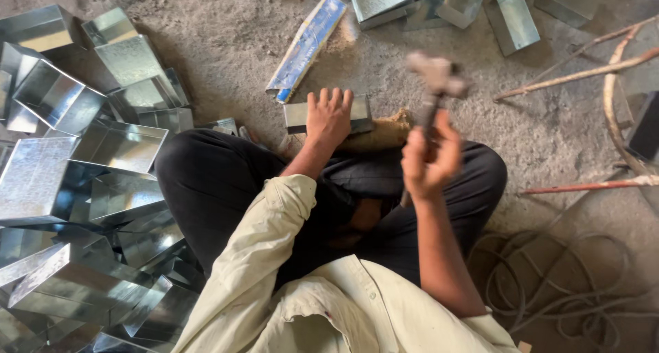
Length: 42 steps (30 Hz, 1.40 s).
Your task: The person sits on the floor and uses a hammer to strike a metal box placed on a wooden block. They repeatedly pick up metal boxes from a pile, position them on the block, and hammer them to shape or flatten the metal.
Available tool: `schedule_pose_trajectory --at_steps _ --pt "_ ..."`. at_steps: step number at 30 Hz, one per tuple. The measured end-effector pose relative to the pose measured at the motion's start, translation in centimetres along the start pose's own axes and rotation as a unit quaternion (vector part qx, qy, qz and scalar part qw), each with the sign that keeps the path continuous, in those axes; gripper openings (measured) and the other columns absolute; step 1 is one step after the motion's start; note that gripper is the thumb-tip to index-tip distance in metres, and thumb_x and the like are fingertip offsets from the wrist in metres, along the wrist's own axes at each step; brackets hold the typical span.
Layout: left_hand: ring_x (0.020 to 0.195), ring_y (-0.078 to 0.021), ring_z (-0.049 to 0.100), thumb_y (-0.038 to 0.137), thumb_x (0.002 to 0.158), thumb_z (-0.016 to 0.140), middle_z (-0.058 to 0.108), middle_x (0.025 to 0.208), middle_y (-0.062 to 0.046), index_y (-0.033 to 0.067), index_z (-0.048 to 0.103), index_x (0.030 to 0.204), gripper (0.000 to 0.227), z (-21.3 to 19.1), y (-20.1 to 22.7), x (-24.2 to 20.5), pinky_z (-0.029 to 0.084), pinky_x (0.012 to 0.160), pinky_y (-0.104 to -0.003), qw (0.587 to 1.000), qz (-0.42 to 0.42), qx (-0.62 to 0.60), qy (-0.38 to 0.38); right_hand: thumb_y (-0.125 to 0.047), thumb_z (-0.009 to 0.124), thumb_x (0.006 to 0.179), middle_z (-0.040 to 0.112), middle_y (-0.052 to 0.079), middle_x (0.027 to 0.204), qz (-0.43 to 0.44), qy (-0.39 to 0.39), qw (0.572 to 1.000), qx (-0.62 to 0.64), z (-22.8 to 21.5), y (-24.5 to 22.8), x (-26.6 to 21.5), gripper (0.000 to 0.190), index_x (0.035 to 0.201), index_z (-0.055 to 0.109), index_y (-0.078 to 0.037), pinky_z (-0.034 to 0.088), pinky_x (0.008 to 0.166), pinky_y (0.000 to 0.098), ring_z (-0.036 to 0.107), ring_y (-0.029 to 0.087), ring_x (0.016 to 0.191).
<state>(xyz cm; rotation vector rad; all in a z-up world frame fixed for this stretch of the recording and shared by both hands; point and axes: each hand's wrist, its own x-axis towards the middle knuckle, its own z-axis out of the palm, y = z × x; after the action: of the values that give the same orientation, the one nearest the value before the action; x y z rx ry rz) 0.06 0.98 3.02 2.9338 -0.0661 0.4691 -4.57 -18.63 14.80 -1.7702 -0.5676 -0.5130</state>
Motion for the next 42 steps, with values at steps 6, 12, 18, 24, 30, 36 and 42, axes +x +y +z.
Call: schedule_pose_trajectory --at_steps 6,12,18,24,30,36,42 --pt "0.100 -0.0264 0.057 0.017 0.094 0.059 0.062 0.099 -0.004 0.0140 0.063 0.109 0.016 0.7 0.2 -0.1 0.041 0.088 -0.047 1.000 -0.002 0.008 -0.004 -0.006 0.064 0.103 0.066 0.003 0.089 0.119 -0.145 0.976 -0.107 0.8 3.5 1.1 0.045 0.147 0.052 -0.006 0.047 0.059 0.0223 0.059 0.007 0.068" --pt "0.101 -0.0295 0.058 0.008 0.074 0.070 0.061 0.100 -0.006 0.0104 0.060 0.106 0.033 -1.3 -0.1 -0.4 0.043 0.090 -0.046 0.980 -0.082 -0.159 0.087 -0.004 0.057 0.104 0.056 0.002 0.077 0.276 -0.058 0.956 0.079 0.1 -5.5 1.9 0.049 0.151 0.044 -0.007 0.037 0.039 0.0220 0.048 0.004 0.050" --pt "0.108 -0.0484 0.050 -0.012 0.066 0.057 0.052 0.114 -0.027 -0.0057 0.047 0.129 0.064 4.5 0.4 -2.0 0.044 0.094 -0.050 0.844 -0.131 -0.459 0.243 0.000 0.059 0.106 0.061 0.006 0.090 0.190 -0.035 0.973 0.125 1.7 -10.9 1.9 0.050 0.153 0.042 -0.007 0.040 0.041 0.0212 0.051 0.005 0.054" --pt "0.108 -0.0475 0.051 -0.015 0.074 0.057 0.053 0.110 -0.024 0.0001 0.051 0.122 0.051 6.5 0.7 -2.3 0.044 0.093 -0.050 0.839 -0.185 -0.483 0.173 -0.003 0.061 0.111 0.064 0.010 0.097 -0.041 -0.109 0.993 -0.022 5.2 -7.4 2.3 0.043 0.149 0.044 -0.011 0.048 0.056 0.0219 0.057 0.008 0.063" --pt "0.107 -0.0479 0.050 -0.013 0.068 0.059 0.054 0.109 -0.025 -0.0010 0.049 0.124 0.058 5.5 0.9 -2.1 0.044 0.094 -0.051 0.838 -0.159 -0.477 0.211 -0.006 0.062 0.103 0.068 0.016 0.109 0.046 -0.184 0.977 -0.096 4.9 -9.3 4.9 0.046 0.147 0.051 0.000 0.054 0.068 0.0272 0.065 0.015 0.079" --pt "0.112 -0.0510 0.047 -0.012 0.066 0.061 0.053 0.117 -0.029 -0.0056 0.045 0.131 0.067 6.3 0.6 -1.9 0.042 0.099 -0.051 0.841 -0.136 -0.465 0.239 -0.007 0.063 0.105 0.070 0.007 0.095 0.051 -0.159 0.983 -0.074 6.0 -7.4 3.0 0.041 0.145 0.052 -0.001 0.054 0.065 0.0240 0.067 0.009 0.073" --pt "0.109 -0.0491 0.048 -0.006 0.065 0.062 0.054 0.114 -0.027 -0.0052 0.048 0.124 0.061 3.2 0.4 -1.5 0.042 0.095 -0.053 0.853 -0.112 -0.434 0.267 -0.004 0.063 0.105 0.068 0.005 0.093 0.111 -0.186 0.975 -0.055 3.8 -7.9 2.8 0.048 0.150 0.048 -0.006 0.047 0.054 0.0230 0.060 0.007 0.066"
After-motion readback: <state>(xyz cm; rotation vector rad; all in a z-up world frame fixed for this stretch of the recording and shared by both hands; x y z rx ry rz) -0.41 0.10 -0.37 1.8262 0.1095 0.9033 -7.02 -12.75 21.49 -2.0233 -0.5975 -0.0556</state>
